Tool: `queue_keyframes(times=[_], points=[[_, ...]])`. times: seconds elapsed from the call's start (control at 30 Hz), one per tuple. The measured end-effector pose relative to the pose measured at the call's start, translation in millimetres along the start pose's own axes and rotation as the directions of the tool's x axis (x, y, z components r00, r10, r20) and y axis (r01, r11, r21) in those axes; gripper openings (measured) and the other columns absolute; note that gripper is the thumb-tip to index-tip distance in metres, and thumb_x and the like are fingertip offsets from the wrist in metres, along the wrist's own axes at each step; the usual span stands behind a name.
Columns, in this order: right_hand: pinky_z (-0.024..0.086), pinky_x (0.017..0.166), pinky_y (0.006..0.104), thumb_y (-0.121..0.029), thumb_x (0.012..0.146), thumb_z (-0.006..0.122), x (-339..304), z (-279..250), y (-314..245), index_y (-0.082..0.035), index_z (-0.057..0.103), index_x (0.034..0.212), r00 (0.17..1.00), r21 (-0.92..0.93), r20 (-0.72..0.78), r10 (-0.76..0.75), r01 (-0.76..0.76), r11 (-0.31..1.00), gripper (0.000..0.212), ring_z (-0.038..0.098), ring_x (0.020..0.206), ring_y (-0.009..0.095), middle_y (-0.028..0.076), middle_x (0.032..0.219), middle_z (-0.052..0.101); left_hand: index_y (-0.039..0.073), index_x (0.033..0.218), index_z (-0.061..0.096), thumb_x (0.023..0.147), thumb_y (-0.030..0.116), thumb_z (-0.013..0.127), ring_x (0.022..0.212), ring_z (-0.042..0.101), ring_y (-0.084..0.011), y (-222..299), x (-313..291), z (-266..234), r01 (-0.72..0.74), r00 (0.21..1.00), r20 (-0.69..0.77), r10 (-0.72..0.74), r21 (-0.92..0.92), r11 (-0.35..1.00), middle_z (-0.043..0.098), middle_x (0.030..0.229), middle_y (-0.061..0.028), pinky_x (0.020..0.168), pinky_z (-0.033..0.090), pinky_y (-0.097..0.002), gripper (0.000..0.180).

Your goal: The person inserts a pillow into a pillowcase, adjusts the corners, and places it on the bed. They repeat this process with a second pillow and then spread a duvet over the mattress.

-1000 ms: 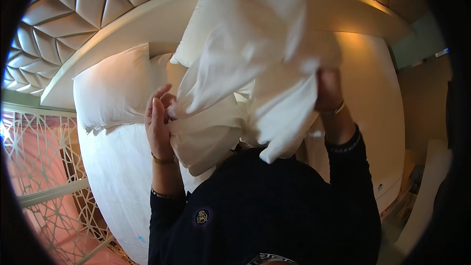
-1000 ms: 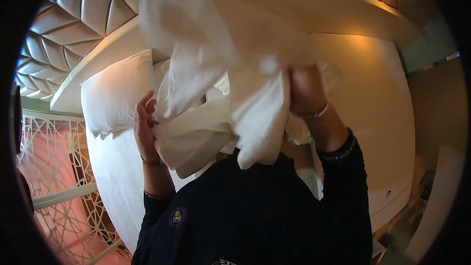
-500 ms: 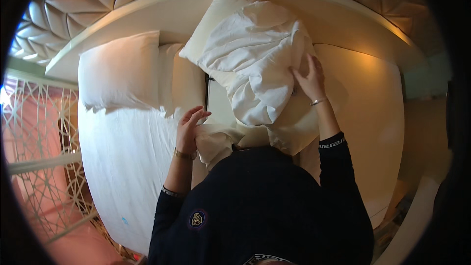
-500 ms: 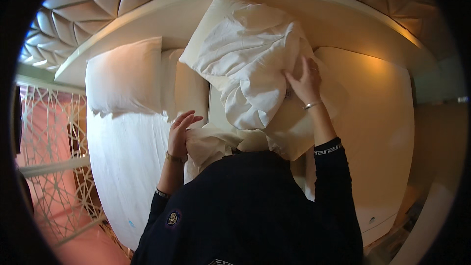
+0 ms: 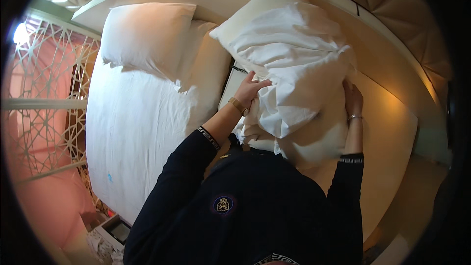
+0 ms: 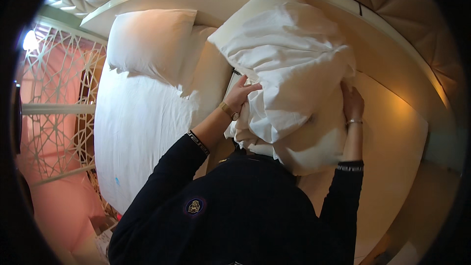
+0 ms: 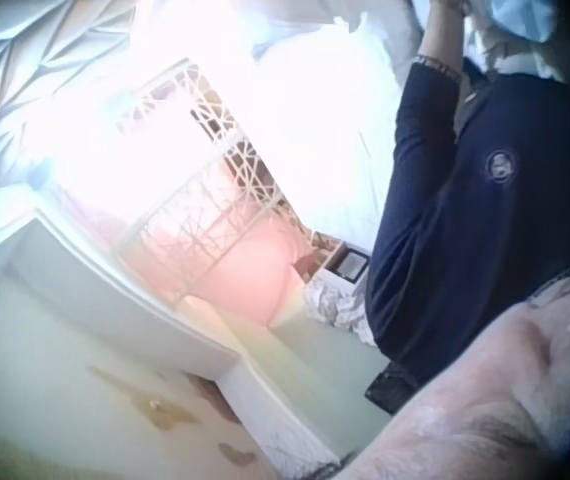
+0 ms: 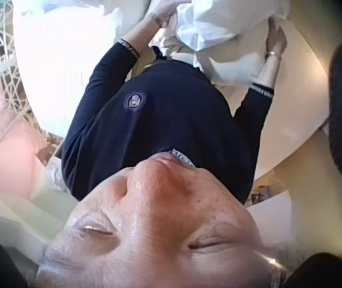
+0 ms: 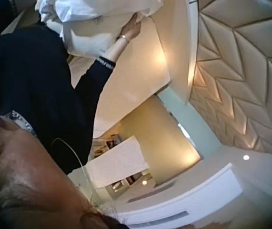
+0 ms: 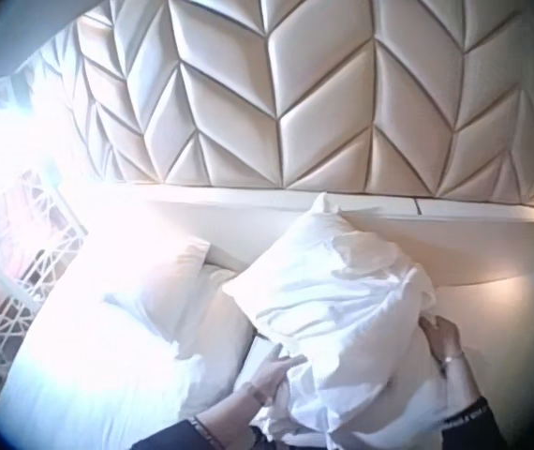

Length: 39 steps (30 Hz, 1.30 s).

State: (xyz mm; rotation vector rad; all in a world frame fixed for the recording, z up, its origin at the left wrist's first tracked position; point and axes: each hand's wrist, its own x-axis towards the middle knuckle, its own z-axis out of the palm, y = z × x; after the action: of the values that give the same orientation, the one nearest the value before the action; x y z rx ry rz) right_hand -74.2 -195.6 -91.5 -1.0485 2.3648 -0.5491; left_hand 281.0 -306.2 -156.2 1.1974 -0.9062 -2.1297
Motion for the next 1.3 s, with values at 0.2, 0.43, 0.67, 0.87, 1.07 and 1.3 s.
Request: queue_keyframes(times=[0.2,0.43,0.67,0.87,1.07,1.3], points=[[0.045,0.089,0.0412,-0.039,0.093,0.051,34,60,84,0.003,0.056,0.118,0.991,-0.132,-0.117,-0.066,0.051,0.990,0.049,0.059,0.103,0.037,0.025,0.114,0.060,-0.002,0.148,0.014,0.073,0.022,0.084,0.100,0.062,-0.0204,-17,19,-11,0.082,0.988,-0.145,-0.057,0.172,0.982,0.061,0.113,-0.0207,0.083,0.050,-0.0299,0.106],[0.041,0.099,0.0399,-0.015,0.091,0.061,-12,31,-37,-0.005,0.055,0.128,0.647,-0.091,-0.584,-0.490,0.547,0.832,0.038,0.051,0.118,0.032,0.016,0.129,0.056,-0.001,0.145,0.027,0.078,0.023,0.079,0.107,0.060,-0.0196,-13,-14,-44,-0.027,0.999,0.038,0.027,-0.002,1.000,0.062,0.116,-0.0190,0.089,0.047,-0.0281,0.088],[0.040,0.100,0.0436,-0.010,0.083,0.066,-48,98,-90,-0.006,0.055,0.127,0.641,-0.515,-0.277,-0.716,0.531,0.673,0.046,0.047,0.122,0.036,0.016,0.132,0.050,0.001,0.135,0.039,0.089,0.028,0.065,0.090,0.063,-0.0203,14,-27,-162,-0.063,0.987,-0.155,0.031,-0.208,0.976,0.063,0.117,-0.0173,0.073,0.054,-0.0340,0.059],[0.040,0.100,0.0463,-0.010,0.082,0.067,-84,114,-140,-0.003,0.059,0.119,0.727,-0.366,-0.414,-0.548,0.418,0.831,0.039,0.048,0.121,0.038,0.018,0.127,0.055,0.013,0.126,0.044,0.089,0.040,0.059,0.088,0.063,-0.0359,-6,15,-442,-0.151,0.925,-0.380,-0.010,-0.390,0.908,0.061,0.115,-0.0172,0.080,0.052,-0.0522,0.048],[0.039,0.101,0.0450,-0.012,0.087,0.062,-107,109,-171,-0.003,0.059,0.118,0.794,-0.464,-0.408,-0.450,0.244,0.852,0.032,0.049,0.120,0.037,0.018,0.126,0.056,0.000,0.148,0.014,0.070,0.029,0.084,0.088,0.056,-0.0241,44,43,-564,-0.164,0.677,-0.736,0.001,-0.149,0.975,0.055,0.109,-0.0151,0.073,0.050,-0.0375,0.108],[0.039,0.101,0.0411,-0.016,0.089,0.063,-143,127,-212,-0.003,0.060,0.117,0.796,-0.469,-0.448,-0.407,0.178,0.865,0.031,0.050,0.120,0.035,0.017,0.128,0.055,0.002,0.128,0.047,0.072,0.036,0.082,0.099,0.063,-0.0311,58,101,-607,-0.035,0.900,-0.379,-0.214,-0.554,0.832,0.063,0.106,-0.0146,0.089,0.050,-0.0470,0.075]])
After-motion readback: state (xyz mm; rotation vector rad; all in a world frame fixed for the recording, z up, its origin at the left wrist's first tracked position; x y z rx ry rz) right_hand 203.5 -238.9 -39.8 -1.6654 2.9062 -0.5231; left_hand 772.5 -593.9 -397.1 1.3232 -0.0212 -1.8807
